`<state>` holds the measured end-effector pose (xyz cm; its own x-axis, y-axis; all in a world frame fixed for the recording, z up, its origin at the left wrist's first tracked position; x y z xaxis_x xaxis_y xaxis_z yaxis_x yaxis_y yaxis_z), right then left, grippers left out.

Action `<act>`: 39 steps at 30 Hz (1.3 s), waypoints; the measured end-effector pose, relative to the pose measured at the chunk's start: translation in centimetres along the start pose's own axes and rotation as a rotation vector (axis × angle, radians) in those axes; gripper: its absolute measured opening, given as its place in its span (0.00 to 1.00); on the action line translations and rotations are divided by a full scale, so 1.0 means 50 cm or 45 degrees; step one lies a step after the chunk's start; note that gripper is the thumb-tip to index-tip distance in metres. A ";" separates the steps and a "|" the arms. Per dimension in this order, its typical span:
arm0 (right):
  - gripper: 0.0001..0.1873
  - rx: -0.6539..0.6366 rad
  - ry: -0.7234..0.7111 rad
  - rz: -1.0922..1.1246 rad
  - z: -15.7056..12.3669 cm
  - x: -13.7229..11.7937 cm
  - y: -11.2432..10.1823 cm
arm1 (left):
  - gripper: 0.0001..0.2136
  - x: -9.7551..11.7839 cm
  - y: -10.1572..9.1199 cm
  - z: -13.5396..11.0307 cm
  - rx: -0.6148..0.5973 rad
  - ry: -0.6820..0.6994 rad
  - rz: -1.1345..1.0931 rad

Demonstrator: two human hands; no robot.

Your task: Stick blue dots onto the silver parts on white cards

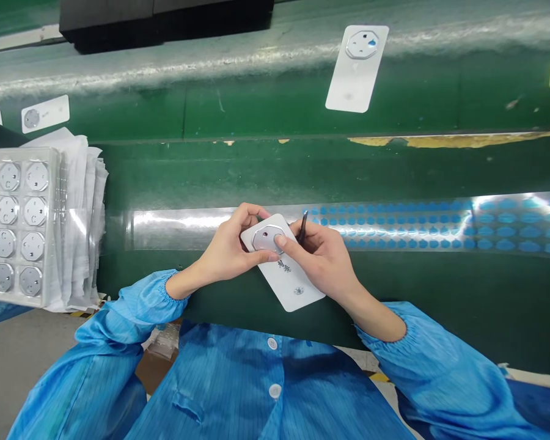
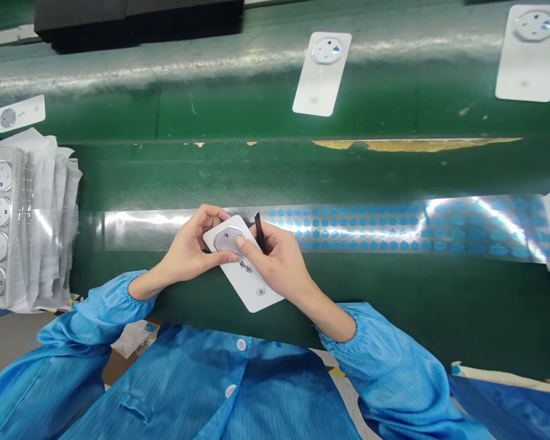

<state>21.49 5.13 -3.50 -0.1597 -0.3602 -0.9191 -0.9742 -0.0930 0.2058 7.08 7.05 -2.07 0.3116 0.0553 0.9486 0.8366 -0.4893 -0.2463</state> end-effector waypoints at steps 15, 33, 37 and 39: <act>0.19 -0.097 -0.171 -0.002 -0.013 -0.002 0.055 | 0.17 -0.031 -0.006 -0.004 0.229 -0.166 -0.696; 0.16 -0.132 -0.359 -0.194 -0.022 -0.013 0.074 | 0.23 0.005 -0.037 -0.010 0.348 0.011 -0.433; 0.15 -0.146 -0.371 -0.188 -0.022 -0.015 0.074 | 0.23 -0.008 -0.036 -0.009 0.333 -0.010 -0.454; 0.15 -0.152 -0.367 -0.189 -0.021 -0.013 0.074 | 0.24 -0.021 -0.033 -0.008 0.330 -0.052 -0.491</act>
<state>18.14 4.04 -1.77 -0.0727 -0.0591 -0.9956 -0.9674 -0.2386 0.0848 5.21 7.44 -2.56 -0.0315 0.2270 0.9734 0.9782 -0.1931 0.0767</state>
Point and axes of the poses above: each hand's wrist, its own z-axis towards the middle knuckle, its own y-axis out of the palm, x = y × z, the point moved 10 cm from there along z, towards the middle knuckle, and after that the axes turned 14 degrees about z, right-handed, at the moved point
